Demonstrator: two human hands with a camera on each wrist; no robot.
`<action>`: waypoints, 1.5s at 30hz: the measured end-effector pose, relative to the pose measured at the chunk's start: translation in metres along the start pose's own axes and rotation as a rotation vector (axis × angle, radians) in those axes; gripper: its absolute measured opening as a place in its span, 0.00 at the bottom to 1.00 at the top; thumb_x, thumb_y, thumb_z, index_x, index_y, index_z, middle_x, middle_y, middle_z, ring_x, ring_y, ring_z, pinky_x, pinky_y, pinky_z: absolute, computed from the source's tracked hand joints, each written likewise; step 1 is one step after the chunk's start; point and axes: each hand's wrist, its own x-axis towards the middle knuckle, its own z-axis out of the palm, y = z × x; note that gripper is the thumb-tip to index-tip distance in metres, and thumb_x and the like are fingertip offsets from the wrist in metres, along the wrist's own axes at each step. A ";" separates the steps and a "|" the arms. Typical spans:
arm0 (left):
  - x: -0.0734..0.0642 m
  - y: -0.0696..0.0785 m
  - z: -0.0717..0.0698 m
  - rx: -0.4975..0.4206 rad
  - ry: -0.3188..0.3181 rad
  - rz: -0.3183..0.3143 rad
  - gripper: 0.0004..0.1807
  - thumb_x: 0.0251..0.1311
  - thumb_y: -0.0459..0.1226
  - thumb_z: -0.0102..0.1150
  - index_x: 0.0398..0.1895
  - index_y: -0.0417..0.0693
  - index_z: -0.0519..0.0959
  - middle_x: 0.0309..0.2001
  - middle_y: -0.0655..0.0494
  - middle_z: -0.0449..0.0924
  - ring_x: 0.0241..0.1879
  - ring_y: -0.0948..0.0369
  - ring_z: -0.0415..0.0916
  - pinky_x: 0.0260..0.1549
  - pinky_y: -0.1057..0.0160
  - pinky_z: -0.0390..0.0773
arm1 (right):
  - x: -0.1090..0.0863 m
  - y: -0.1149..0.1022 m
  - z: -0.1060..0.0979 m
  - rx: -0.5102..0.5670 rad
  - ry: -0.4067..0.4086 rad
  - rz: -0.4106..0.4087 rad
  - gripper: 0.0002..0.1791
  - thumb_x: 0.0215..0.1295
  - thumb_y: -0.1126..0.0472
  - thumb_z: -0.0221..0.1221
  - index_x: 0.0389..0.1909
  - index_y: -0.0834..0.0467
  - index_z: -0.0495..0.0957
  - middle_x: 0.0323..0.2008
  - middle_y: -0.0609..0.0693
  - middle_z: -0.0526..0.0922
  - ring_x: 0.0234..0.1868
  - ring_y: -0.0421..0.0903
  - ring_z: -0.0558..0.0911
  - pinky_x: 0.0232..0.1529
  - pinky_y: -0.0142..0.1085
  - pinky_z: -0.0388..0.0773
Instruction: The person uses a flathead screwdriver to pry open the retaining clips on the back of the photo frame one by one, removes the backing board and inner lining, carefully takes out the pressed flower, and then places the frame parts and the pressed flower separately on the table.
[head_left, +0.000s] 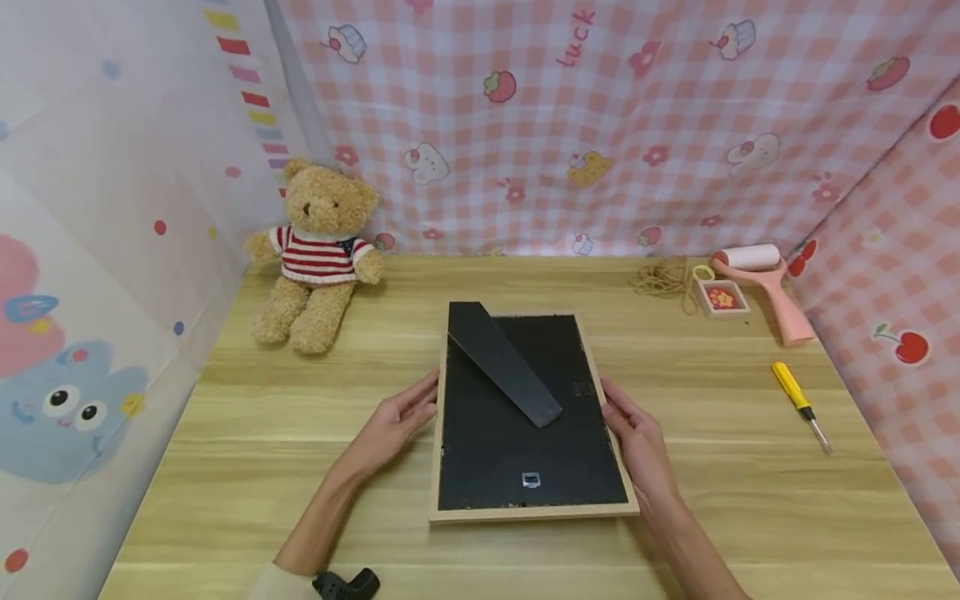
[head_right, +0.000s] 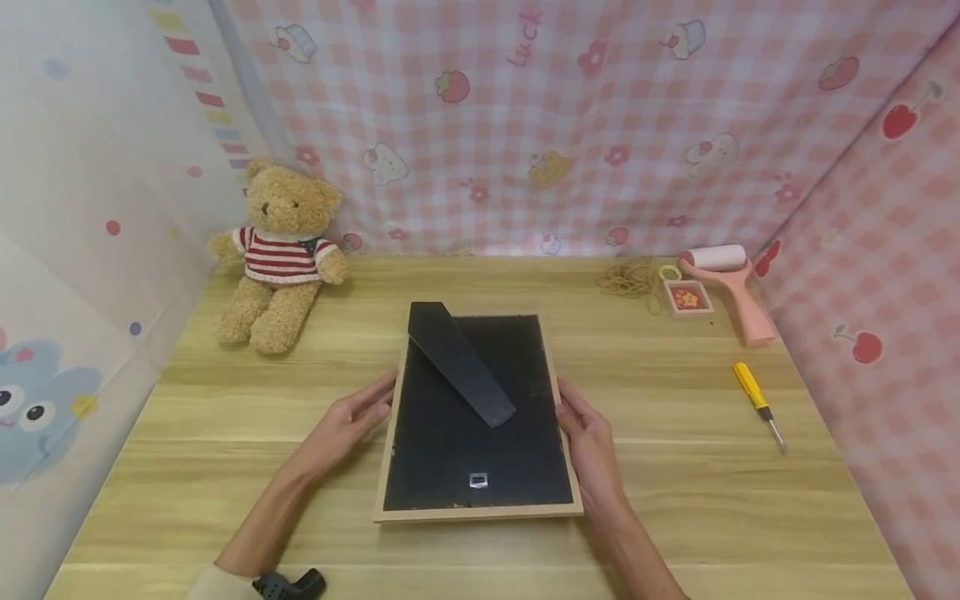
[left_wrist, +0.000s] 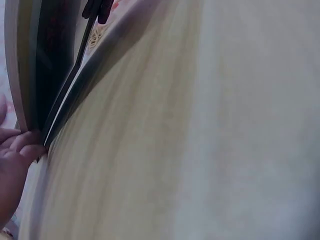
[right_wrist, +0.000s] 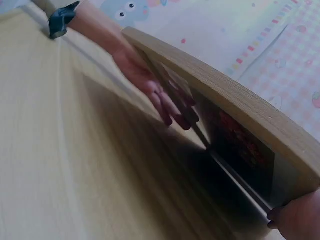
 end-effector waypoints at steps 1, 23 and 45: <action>0.001 0.002 0.001 0.036 0.010 -0.010 0.36 0.85 0.35 0.53 0.86 0.31 0.54 0.85 0.35 0.55 0.83 0.41 0.58 0.73 0.69 0.69 | 0.001 0.002 0.000 -0.024 0.011 -0.004 0.30 0.88 0.66 0.48 0.86 0.62 0.60 0.79 0.54 0.73 0.60 0.27 0.83 0.59 0.26 0.84; 0.032 -0.026 0.010 0.486 0.100 -0.102 0.38 0.90 0.47 0.40 0.90 0.42 0.43 0.85 0.40 0.56 0.84 0.42 0.56 0.84 0.41 0.55 | 0.017 0.025 -0.004 -0.302 0.068 -0.126 0.28 0.86 0.69 0.51 0.83 0.63 0.65 0.82 0.57 0.68 0.83 0.51 0.68 0.63 0.14 0.70; 0.017 0.029 0.068 0.641 0.231 -0.118 0.37 0.89 0.36 0.39 0.90 0.34 0.38 0.87 0.25 0.43 0.83 0.24 0.47 0.79 0.27 0.56 | 0.018 0.032 0.012 -0.600 0.104 -0.399 0.35 0.83 0.76 0.49 0.87 0.67 0.55 0.83 0.65 0.64 0.83 0.63 0.65 0.72 0.13 0.57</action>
